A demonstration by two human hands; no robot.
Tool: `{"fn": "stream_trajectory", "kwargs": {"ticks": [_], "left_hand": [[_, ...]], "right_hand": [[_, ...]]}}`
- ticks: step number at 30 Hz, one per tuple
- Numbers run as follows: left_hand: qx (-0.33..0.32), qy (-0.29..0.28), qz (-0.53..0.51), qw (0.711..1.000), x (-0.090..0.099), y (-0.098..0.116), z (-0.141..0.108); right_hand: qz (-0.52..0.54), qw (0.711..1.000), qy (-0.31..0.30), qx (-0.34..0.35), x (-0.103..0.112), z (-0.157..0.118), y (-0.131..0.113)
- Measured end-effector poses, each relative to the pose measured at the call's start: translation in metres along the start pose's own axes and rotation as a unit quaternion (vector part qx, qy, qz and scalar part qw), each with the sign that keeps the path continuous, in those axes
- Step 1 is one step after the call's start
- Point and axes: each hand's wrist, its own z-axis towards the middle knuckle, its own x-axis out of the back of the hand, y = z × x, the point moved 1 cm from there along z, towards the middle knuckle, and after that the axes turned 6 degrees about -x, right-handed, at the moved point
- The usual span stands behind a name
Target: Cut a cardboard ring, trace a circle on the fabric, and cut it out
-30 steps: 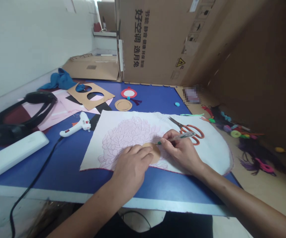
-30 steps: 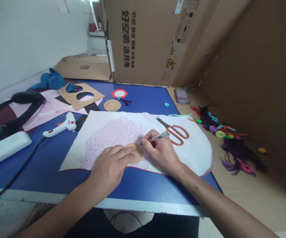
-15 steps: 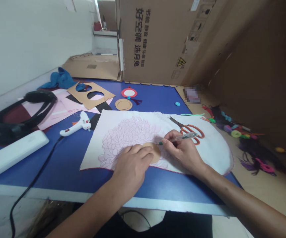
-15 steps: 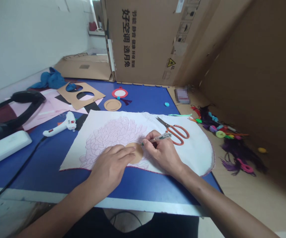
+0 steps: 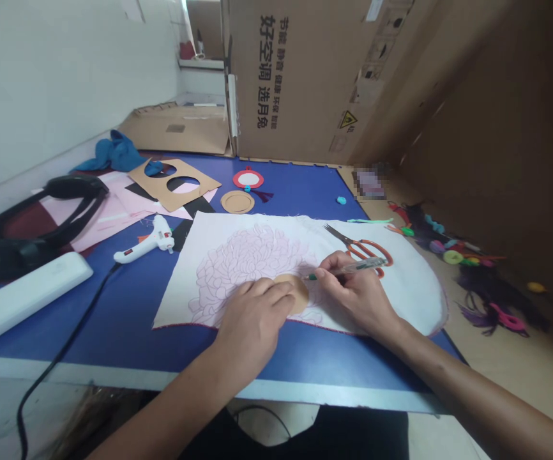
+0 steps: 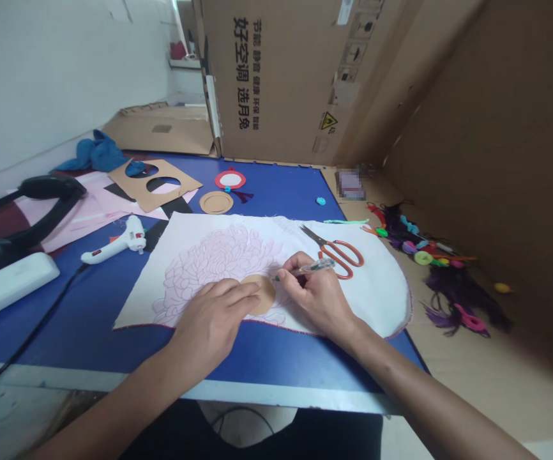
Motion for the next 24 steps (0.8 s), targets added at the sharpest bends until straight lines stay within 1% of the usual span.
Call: {"fn": "stream_trajectory", "kwargs": {"ticks": [3,9,14,20,24], "left_hand": [[0.000,0.001,0.000,1.000,0.000,-0.001,0.000],[-0.010,-0.023,0.002,1.000,0.004,-0.001,0.001],[-0.013,-0.029,0.013,0.999,0.003,-0.001,0.001],[-0.013,-0.026,0.013,1.000,0.003,0.000,0.002],[-0.011,-0.029,0.014,0.999,0.004,0.000,0.002]], "right_hand": [[0.009,1.000,0.019,-0.010,0.005,-0.001,-0.002],[0.031,0.999,-0.007,-0.036,0.006,-0.001,0.002],[0.031,0.999,-0.008,-0.025,0.003,-0.001,0.001],[0.012,1.000,-0.008,0.008,-0.002,0.000,-0.002],[0.002,1.000,-0.010,0.009,-0.004,0.001,-0.004]]}}
